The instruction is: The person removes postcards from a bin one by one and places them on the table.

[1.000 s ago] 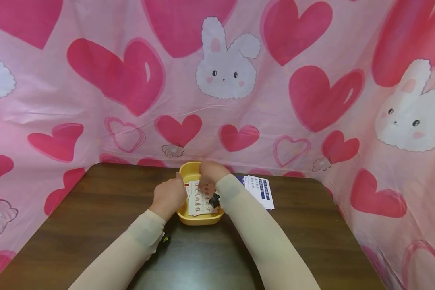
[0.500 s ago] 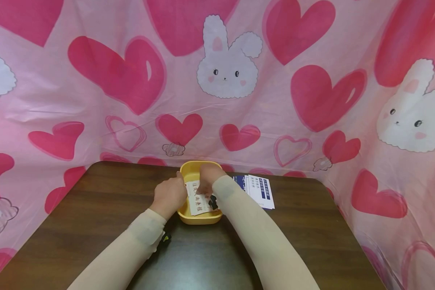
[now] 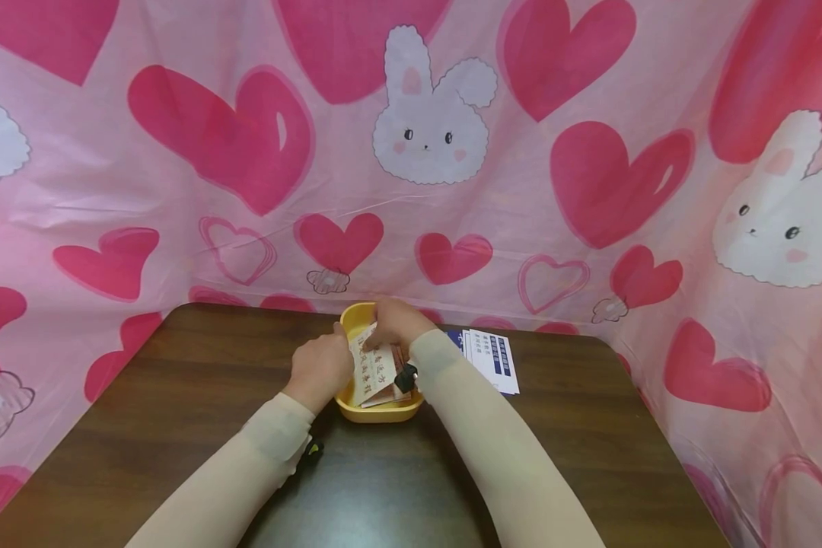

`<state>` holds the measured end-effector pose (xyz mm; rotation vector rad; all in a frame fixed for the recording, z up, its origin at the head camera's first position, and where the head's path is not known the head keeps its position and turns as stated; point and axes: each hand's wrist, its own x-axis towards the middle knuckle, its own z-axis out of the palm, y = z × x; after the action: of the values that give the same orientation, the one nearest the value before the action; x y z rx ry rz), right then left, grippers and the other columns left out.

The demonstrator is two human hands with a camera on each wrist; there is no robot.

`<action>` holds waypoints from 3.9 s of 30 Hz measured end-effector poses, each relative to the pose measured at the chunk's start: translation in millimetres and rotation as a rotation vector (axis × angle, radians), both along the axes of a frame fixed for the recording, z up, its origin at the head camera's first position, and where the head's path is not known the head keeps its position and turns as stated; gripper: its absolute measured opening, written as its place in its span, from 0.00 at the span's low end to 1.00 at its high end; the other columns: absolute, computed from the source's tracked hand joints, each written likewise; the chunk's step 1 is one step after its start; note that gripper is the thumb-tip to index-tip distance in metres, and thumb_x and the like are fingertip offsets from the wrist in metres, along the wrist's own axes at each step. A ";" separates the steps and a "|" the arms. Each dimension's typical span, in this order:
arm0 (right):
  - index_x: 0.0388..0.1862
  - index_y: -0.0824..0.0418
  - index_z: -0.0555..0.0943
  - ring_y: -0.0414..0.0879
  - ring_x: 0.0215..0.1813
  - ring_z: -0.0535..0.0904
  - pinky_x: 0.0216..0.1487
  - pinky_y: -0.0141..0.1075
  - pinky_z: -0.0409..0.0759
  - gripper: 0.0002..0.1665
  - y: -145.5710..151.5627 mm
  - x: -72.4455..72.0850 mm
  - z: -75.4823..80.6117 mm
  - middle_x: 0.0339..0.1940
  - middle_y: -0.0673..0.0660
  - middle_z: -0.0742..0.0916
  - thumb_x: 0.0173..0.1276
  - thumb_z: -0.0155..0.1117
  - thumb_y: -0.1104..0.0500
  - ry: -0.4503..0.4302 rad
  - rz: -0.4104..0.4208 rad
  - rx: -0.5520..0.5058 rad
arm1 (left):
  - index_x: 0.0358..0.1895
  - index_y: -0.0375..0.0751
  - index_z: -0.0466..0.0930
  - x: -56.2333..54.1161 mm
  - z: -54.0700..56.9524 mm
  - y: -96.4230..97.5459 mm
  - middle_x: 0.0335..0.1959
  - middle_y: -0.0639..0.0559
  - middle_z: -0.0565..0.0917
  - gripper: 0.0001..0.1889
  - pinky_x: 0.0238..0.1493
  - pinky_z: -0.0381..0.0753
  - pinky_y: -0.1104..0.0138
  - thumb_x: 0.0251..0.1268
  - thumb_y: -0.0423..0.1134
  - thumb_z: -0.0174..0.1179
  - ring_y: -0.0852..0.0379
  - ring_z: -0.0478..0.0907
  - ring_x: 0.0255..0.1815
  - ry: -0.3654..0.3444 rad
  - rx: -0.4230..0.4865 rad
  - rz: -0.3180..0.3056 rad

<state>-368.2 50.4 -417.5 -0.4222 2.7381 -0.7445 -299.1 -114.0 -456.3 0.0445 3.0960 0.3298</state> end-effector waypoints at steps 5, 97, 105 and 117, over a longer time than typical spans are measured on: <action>0.55 0.59 0.85 0.50 0.40 0.92 0.49 0.48 0.97 0.25 4.0 -0.1 9.2 0.43 0.56 0.92 0.65 0.89 0.56 -0.074 0.013 -0.132 | 0.87 0.27 0.65 0.4 1.0 -0.2 0.54 0.33 0.92 0.34 0.45 0.94 0.42 0.86 0.42 0.51 0.36 0.91 0.45 0.001 -0.003 0.006; 0.69 0.60 0.86 0.63 0.63 0.82 0.74 0.66 0.82 0.32 266.2 -2.5 -55.6 0.62 0.66 0.89 0.75 0.80 0.43 -0.104 -0.533 -0.073 | 0.89 0.29 0.61 -3.4 0.8 1.6 0.49 0.36 0.91 0.39 0.41 0.93 0.47 0.86 0.48 0.56 0.41 0.85 0.37 -0.062 -0.021 0.015; 0.64 0.63 0.88 0.62 0.59 0.83 0.72 0.64 0.84 0.28 255.8 -2.1 -55.7 0.58 0.65 0.91 0.75 0.81 0.46 -0.068 -0.540 -0.020 | 0.89 0.28 0.61 -2.5 1.5 0.5 0.51 0.35 0.91 0.38 0.43 0.93 0.46 0.86 0.47 0.55 0.41 0.85 0.38 -0.067 -0.018 0.012; 0.65 0.63 0.88 0.63 0.61 0.83 0.74 0.66 0.83 0.29 245.5 1.2 -51.2 0.61 0.66 0.90 0.74 0.83 0.48 -0.050 -0.534 -0.006 | 0.89 0.27 0.61 -2.5 2.2 0.1 0.52 0.35 0.91 0.39 0.43 0.94 0.47 0.86 0.48 0.56 0.41 0.85 0.37 -0.062 -0.020 0.004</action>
<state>-367.0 295.9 -468.7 0.3420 2.8193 -0.8642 -301.6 -113.8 -454.1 0.0277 3.0383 0.2943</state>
